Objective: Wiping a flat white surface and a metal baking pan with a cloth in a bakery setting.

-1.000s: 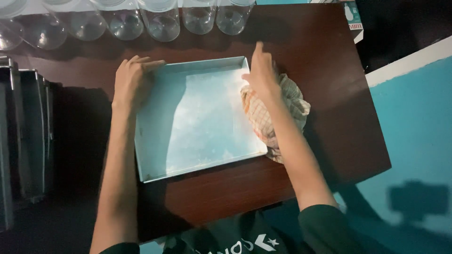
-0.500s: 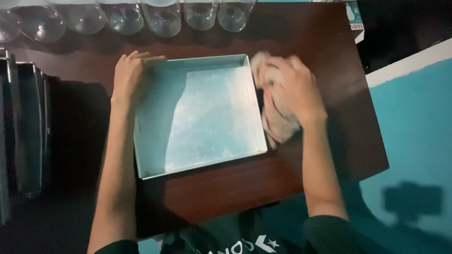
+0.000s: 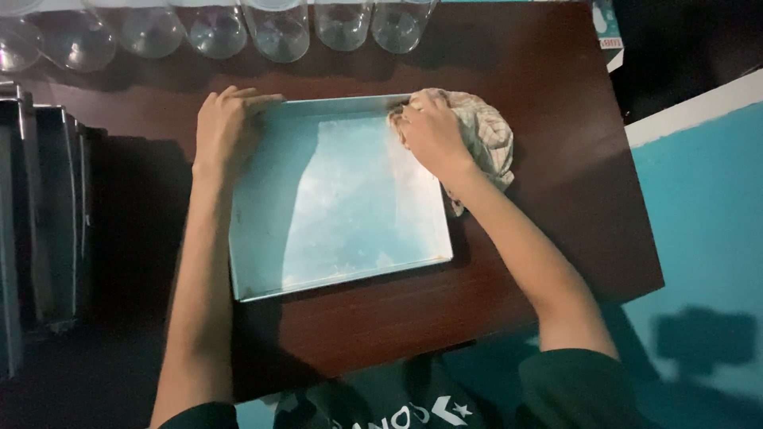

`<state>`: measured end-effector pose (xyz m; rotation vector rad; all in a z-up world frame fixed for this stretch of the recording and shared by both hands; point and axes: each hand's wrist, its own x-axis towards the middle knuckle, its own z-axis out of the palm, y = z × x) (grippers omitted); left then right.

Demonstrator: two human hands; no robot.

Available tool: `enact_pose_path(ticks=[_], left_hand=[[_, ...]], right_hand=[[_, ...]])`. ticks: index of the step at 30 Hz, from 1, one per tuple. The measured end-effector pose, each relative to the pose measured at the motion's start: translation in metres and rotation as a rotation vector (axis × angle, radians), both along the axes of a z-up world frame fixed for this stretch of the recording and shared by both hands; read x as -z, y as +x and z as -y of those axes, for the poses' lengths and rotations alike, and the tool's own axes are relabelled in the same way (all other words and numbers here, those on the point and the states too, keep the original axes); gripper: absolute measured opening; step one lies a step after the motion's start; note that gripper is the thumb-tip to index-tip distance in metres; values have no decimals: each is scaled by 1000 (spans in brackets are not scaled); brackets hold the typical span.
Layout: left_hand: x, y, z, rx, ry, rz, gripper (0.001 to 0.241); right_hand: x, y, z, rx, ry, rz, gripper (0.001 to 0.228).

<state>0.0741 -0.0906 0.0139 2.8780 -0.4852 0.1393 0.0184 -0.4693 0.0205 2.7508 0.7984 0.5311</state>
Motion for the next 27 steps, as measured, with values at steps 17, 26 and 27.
enact_pose_path(ticks=[17,26,27], left_hand=[[-65,-31,7,105,-2,108,26],[-64,-26,5,173,148,215,30],[-83,-36,13,127,309,228,26]], right_hand=[[-26,-70,3,221,297,-587,5],[-53,-91,-24,451,101,-872,7],[-64,-86,-31,491,156,-758,20]])
